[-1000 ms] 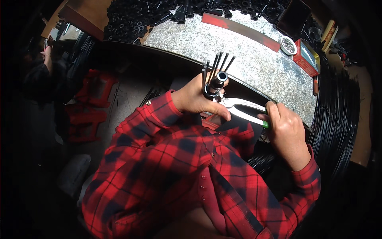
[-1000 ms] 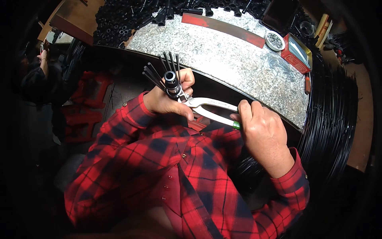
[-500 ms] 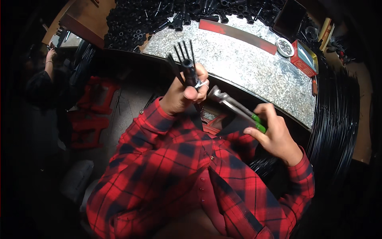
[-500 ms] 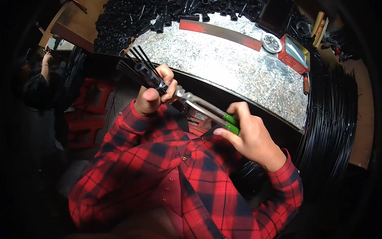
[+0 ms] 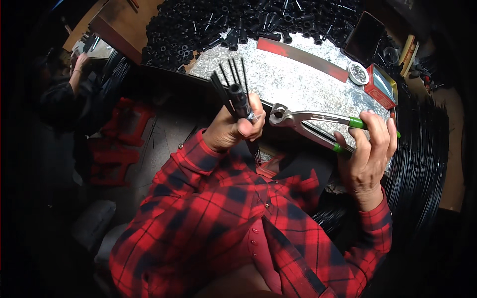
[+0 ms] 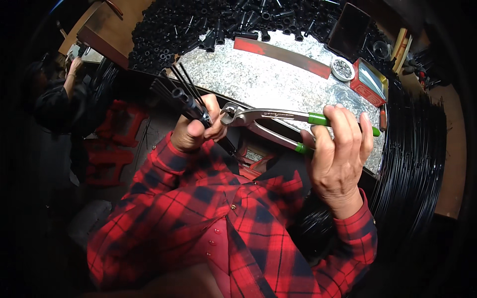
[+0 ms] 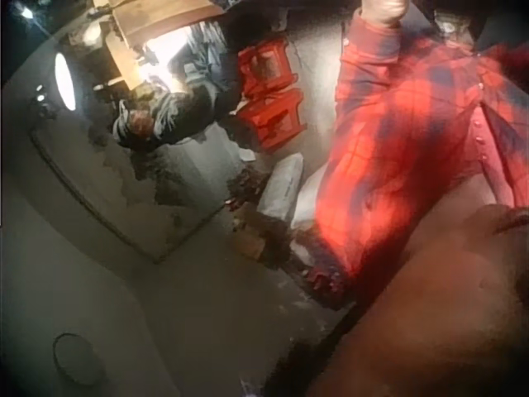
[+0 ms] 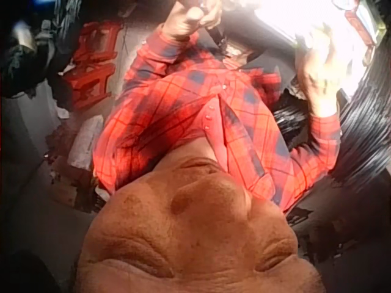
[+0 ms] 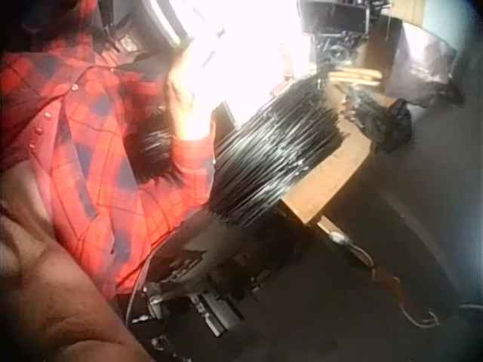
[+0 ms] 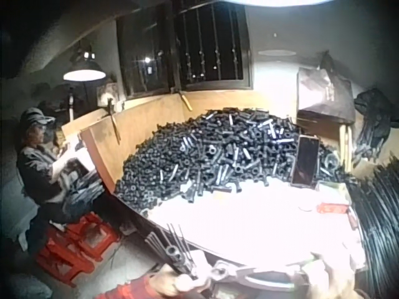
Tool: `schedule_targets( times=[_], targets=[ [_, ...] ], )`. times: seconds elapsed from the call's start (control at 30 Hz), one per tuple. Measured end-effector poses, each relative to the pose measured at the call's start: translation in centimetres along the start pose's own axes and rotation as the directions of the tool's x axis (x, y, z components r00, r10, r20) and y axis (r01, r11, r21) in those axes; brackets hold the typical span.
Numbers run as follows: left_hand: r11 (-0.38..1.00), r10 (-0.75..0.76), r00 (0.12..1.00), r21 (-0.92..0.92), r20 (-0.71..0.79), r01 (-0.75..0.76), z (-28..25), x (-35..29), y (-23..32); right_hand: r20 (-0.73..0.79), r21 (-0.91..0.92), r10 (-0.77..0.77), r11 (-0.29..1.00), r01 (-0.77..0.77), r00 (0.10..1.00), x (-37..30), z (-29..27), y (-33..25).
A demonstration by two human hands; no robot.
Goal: Assembling cable components by sliding sleeves onto connectors and using pliers to secure them.
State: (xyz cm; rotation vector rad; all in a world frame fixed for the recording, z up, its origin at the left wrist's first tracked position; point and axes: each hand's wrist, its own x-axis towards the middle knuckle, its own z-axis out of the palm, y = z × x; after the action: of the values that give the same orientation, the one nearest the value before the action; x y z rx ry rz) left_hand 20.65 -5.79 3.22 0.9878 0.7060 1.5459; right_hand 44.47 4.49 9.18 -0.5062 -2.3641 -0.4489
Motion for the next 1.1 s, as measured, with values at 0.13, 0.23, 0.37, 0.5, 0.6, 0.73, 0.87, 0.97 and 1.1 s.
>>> schedule_targets(
  times=[0.13,0.23,0.37,0.5,0.6,0.73,0.87,0.97,1.1],
  targets=[
    [0.996,-0.03,0.999,0.083,-0.031,0.033,-0.8,-0.3,-0.6,-0.038,-0.129,-0.082,0.989,0.076,0.996,0.0,0.2,-0.5],
    [0.986,-0.015,0.998,0.167,-0.064,0.026,-0.7,-0.3,-0.7,-0.034,-0.163,-0.108,0.981,0.101,0.994,-0.1,0.0,-0.7],
    [0.967,0.003,0.994,0.254,-0.111,0.026,-0.4,-0.1,-0.8,-0.03,-0.185,-0.128,0.975,0.12,0.991,-0.3,0.1,-0.6],
    [0.958,0.002,0.993,0.286,-0.114,0.031,-0.3,-0.1,-1.0,-0.043,-0.171,-0.15,0.975,0.141,0.988,-0.5,0.0,-0.6],
    [0.959,0.006,0.991,0.281,-0.13,0.031,-0.1,0.0,-1.0,-0.037,-0.142,-0.148,0.98,0.142,0.988,-0.6,-0.1,-0.6],
    [0.955,0.049,0.99,0.296,-0.136,-0.007,0.0,0.0,-1.0,-0.009,-0.149,-0.161,0.976,0.158,0.987,-0.8,-0.2,-0.6],
    [0.965,0.002,0.989,0.259,-0.15,0.037,0.0,-0.2,-1.2,-0.005,-0.117,-0.158,0.981,0.157,0.987,-0.6,-0.5,-0.5],
    [0.969,0.017,0.989,0.246,-0.148,0.02,0.0,-0.6,-0.9,0.12,0.121,-0.102,0.989,0.087,0.988,-0.6,-0.7,-0.5],
    [0.958,0.13,0.99,0.263,-0.049,-0.113,-1.1,-0.8,-1.6,0.425,0.536,-0.052,0.819,-0.205,0.903,-1.0,-1.7,-0.5]
  ],
)
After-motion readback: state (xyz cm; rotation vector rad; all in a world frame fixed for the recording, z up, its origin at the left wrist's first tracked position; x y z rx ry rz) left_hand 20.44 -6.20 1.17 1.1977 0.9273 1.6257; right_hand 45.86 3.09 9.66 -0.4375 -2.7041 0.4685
